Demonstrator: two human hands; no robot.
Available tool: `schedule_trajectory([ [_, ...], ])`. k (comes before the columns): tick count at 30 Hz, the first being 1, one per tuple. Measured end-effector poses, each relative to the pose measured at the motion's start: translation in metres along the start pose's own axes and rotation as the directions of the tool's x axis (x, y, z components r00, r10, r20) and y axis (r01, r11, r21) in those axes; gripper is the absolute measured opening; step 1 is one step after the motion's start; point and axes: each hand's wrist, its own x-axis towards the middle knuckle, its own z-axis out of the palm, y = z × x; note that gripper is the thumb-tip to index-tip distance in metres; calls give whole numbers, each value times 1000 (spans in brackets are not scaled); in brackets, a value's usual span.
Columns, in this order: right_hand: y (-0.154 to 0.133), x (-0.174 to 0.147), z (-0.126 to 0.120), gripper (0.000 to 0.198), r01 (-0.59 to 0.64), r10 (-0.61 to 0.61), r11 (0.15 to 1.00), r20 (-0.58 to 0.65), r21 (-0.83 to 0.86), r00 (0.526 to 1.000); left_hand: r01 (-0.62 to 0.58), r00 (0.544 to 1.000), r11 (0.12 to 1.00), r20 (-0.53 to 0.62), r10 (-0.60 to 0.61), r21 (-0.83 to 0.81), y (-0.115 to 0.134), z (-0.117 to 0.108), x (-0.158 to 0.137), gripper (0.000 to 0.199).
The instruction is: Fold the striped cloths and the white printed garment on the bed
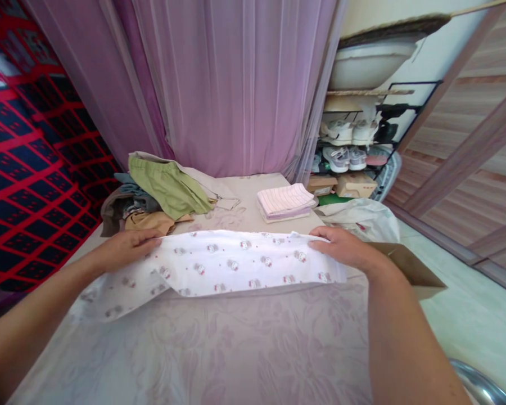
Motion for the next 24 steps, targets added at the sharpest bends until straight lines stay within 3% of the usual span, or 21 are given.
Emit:
schedule_trajectory([
  [2,10,17,7,31,-94,93,995,55,15,994,10,992,999,130,-4,-45,-9,8,24,40],
  [4,21,33,25,30,-152,152,988,27,22,988,61,974,997,219,-51,-37,-18,28,43,39],
  [6,34,43,46,32,-231,232,973,-74,22,970,142,966,989,226,-128,-44,-28,53,53,39],
  [9,50,43,69,44,-381,373,924,-248,14,894,204,969,978,152,-194,-47,-45,75,49,47],
  [14,59,26,80,55,-490,446,869,-324,-65,834,216,942,976,270,-198,-37,-69,61,20,59],
  [19,44,14,82,56,-538,443,823,-385,-185,810,287,890,957,383,-248,-47,-82,43,1,63],
  [24,31,10,85,61,-571,458,790,-404,-224,792,301,895,948,311,-319,108,-91,45,-1,60],
])
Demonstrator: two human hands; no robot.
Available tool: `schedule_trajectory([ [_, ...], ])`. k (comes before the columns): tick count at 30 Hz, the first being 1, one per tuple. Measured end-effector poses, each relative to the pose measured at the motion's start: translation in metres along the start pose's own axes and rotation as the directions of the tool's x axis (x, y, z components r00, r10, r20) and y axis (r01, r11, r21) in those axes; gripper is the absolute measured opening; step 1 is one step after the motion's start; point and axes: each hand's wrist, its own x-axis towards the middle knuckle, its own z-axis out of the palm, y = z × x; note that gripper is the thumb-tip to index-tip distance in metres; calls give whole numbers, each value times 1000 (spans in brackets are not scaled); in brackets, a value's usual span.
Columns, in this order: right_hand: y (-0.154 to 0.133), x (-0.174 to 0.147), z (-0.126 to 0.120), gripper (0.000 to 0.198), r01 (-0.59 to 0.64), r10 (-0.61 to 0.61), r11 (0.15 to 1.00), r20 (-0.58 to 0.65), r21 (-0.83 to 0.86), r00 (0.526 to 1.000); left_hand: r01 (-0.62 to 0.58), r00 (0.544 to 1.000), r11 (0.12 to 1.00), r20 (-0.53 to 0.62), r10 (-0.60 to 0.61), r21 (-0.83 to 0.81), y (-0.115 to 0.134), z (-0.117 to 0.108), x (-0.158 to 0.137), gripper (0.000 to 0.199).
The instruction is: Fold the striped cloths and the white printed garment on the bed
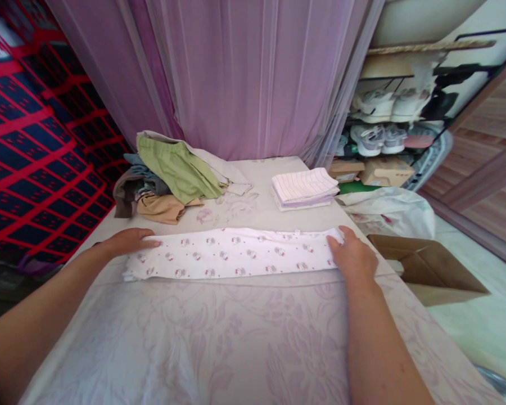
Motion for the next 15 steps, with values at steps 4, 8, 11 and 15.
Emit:
schedule_trajectory([
  [4,5,-2,11,56,31,-31,1000,-96,-2,995,64,989,983,-144,-40,171,9,4,-2,41],
  [8,5,-6,11,48,136,-128,990,-239,19,963,23,919,970,-388,74,240,38,21,-17,47],
  [11,-18,-17,2,43,295,-273,955,-330,16,903,-173,861,961,-440,255,218,67,49,-28,46],
  [15,-78,-48,5,39,647,-618,757,-217,96,756,-266,859,948,-403,316,176,89,86,-32,52],
])
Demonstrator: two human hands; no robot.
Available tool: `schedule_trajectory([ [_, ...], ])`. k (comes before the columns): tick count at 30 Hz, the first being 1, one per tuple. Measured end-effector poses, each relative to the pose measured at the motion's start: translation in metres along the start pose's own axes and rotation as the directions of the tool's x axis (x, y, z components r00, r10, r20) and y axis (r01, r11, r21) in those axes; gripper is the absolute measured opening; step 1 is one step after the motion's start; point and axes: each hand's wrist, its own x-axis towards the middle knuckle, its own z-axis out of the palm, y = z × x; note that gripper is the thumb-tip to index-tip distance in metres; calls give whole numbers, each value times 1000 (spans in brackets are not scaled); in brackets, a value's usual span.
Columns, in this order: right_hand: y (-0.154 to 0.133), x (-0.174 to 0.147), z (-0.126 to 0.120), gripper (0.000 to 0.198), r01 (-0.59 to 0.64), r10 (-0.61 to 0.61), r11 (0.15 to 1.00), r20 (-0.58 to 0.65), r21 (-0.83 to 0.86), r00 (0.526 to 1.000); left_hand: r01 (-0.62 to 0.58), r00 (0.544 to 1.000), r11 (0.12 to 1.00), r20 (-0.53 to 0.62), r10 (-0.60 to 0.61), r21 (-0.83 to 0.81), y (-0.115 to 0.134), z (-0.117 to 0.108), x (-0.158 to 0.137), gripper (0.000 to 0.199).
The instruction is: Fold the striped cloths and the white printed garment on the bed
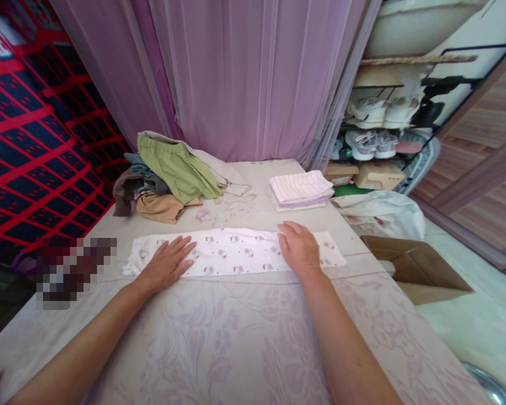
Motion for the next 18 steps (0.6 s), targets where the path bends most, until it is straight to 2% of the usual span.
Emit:
schedule_trajectory([
  [2,-32,2,13,42,187,-197,980,168,75,966,13,1000,1000,23,-13,3,3,8,-1,53],
  [3,-44,3,20,44,229,-244,970,246,87,938,18,999,1000,33,-18,3,3,10,-1,54],
  [6,-61,3,33,49,199,-202,979,367,44,908,27,999,1000,32,-26,-6,1,10,0,54],
  [12,-62,13,27,47,156,-132,987,401,-27,906,53,996,998,-67,-55,-28,5,11,-2,50],
  [16,-83,21,22,46,109,-96,994,374,-13,922,70,978,996,-192,-78,-46,6,9,-5,45],
  [18,-98,22,26,48,128,-128,991,363,24,923,14,969,997,-246,-32,-76,5,8,-8,40],
])
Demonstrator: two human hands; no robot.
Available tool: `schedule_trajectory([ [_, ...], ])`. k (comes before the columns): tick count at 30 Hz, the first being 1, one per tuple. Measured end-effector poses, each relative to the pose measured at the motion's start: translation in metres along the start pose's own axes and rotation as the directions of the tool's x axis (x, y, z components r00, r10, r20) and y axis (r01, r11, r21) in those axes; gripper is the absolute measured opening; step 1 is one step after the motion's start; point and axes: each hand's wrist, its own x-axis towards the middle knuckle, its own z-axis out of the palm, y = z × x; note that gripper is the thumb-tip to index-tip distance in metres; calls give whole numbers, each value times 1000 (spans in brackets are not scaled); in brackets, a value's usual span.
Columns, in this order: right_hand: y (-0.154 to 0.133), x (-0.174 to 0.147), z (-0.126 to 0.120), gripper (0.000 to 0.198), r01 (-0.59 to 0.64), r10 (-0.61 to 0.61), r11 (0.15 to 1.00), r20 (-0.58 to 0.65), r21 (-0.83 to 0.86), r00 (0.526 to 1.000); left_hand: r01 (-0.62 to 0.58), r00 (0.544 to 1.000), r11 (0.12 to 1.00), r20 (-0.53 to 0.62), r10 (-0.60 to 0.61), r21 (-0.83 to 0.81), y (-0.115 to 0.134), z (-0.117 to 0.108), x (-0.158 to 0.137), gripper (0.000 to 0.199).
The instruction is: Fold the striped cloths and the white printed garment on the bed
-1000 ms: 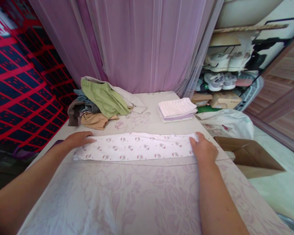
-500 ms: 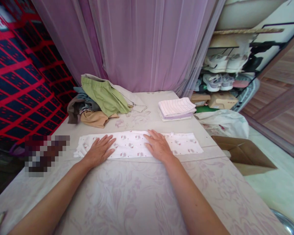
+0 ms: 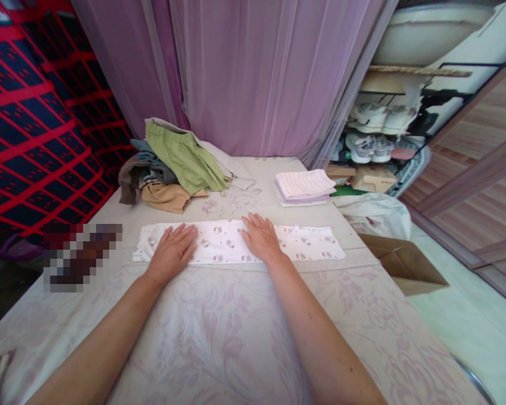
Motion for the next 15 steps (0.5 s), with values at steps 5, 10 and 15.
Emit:
schedule_trajectory([
  [5,-21,9,16,51,28,-28,1000,58,3,998,-187,980,970,34,195,-158,1,0,-3,32],
  [10,-19,12,16,50,9,-8,1000,71,-10,997,-209,964,956,120,237,-208,4,5,-3,40],
  [15,-40,2,14,54,52,-52,998,9,-21,999,-197,965,952,124,230,-236,3,6,-1,41],
])
